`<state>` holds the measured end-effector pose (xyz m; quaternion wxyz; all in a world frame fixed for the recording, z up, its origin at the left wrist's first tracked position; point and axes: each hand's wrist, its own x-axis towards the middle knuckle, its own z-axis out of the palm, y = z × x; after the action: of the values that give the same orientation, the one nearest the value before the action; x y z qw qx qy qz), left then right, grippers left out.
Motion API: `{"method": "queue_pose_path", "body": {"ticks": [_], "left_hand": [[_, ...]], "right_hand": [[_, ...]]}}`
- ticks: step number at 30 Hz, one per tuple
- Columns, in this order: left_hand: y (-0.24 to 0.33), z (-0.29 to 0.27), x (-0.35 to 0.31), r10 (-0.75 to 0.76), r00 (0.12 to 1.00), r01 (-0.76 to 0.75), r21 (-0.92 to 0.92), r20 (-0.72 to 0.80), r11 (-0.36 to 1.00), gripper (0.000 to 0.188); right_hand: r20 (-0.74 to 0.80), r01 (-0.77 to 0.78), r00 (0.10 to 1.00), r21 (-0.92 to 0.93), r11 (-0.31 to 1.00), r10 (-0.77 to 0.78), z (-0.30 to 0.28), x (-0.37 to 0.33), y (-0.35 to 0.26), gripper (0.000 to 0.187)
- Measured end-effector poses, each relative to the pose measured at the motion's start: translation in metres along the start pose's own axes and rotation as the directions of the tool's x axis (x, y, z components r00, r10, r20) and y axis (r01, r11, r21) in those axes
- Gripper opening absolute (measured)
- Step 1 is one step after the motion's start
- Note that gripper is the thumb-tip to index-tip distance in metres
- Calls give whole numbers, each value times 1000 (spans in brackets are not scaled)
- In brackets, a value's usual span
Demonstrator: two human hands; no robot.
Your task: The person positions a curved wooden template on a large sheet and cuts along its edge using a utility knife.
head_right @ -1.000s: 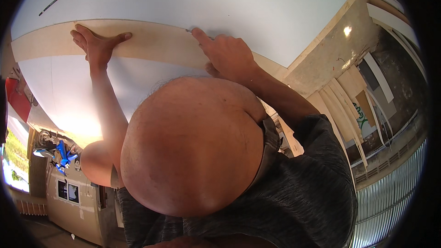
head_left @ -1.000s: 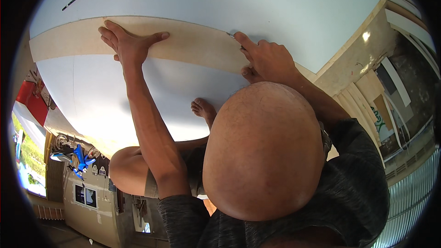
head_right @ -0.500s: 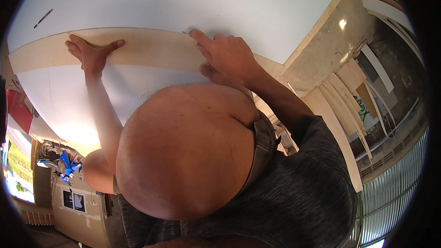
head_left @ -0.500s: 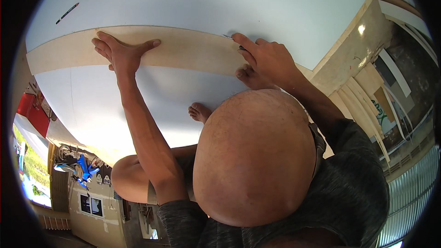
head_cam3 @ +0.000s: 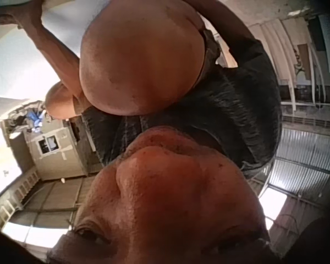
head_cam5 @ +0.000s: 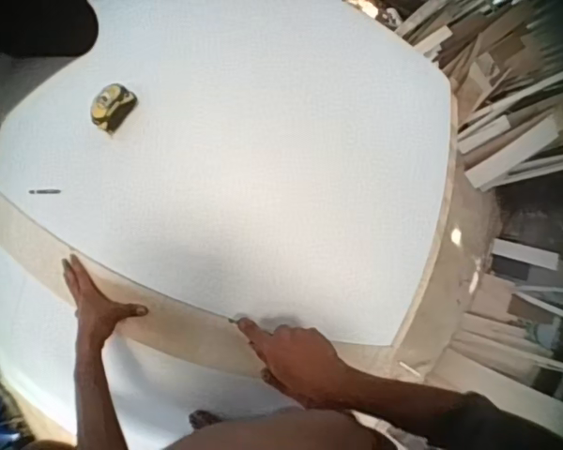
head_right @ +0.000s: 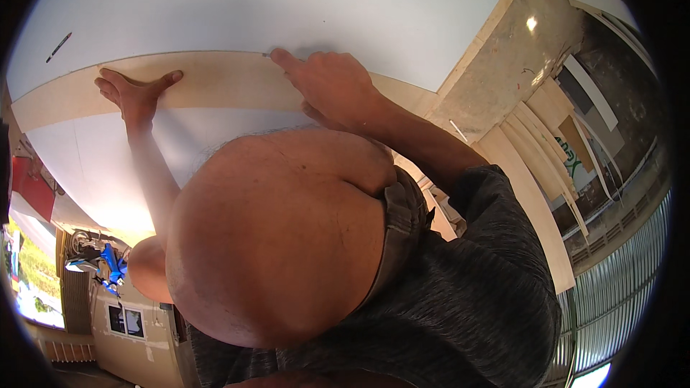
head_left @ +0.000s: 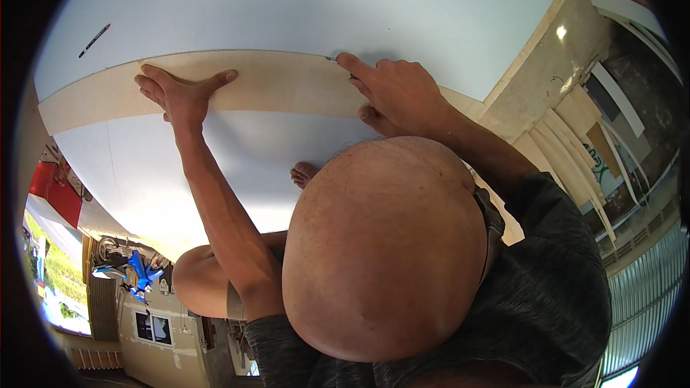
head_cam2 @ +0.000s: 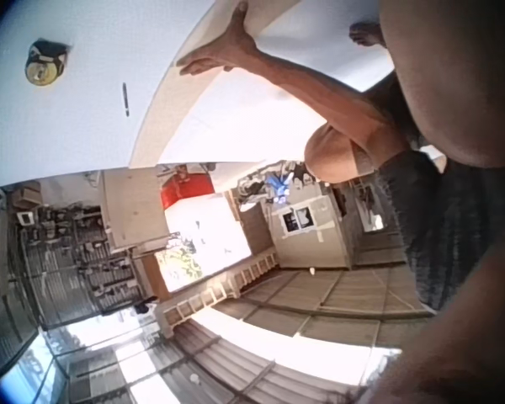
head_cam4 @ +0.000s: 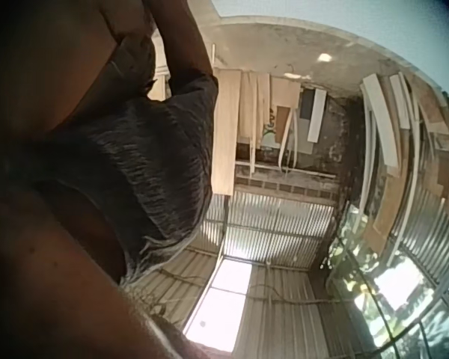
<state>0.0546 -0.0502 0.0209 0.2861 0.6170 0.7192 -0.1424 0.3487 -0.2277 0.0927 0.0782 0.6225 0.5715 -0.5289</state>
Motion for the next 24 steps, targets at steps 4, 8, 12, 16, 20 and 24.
{"method": "queue_pose_path", "body": {"ticks": [4, 8, 12, 16, 20, 24], "left_hand": [[5, -3, 0, -30, 999, 29, 15, 41, 999, 167], [6, -3, 0, -38, 998, 37, 21, 46, 999, 168], [-3, 3, 3, -8, 1000, 8, 11, 13, 1000, 172], [-13, 8, 5, 19, 999, -18, 12, -27, 1000, 175], [-9, 8, 9, 11, 1000, -11, -6, -15, 1000, 175], [-10, 6, 8, 14, 1000, -13, 10, -15, 1000, 175]], "right_hand": [[-15, 17, 1000, 35, 999, -16, 5, -1, 7, 75], [-87, 62, 994, 33, 998, -59, 19, 1, 20, 71], [-190, 46, 981, -5, 999, -46, 38, 9, 33, 66], [-95, -27, 995, -36, 999, 24, 25, 7, 21, 56], [-203, 85, 975, -21, 996, -88, 30, 2, 35, 49], [-143, -49, 989, -73, 996, 38, 39, -22, 61, 42]]}}
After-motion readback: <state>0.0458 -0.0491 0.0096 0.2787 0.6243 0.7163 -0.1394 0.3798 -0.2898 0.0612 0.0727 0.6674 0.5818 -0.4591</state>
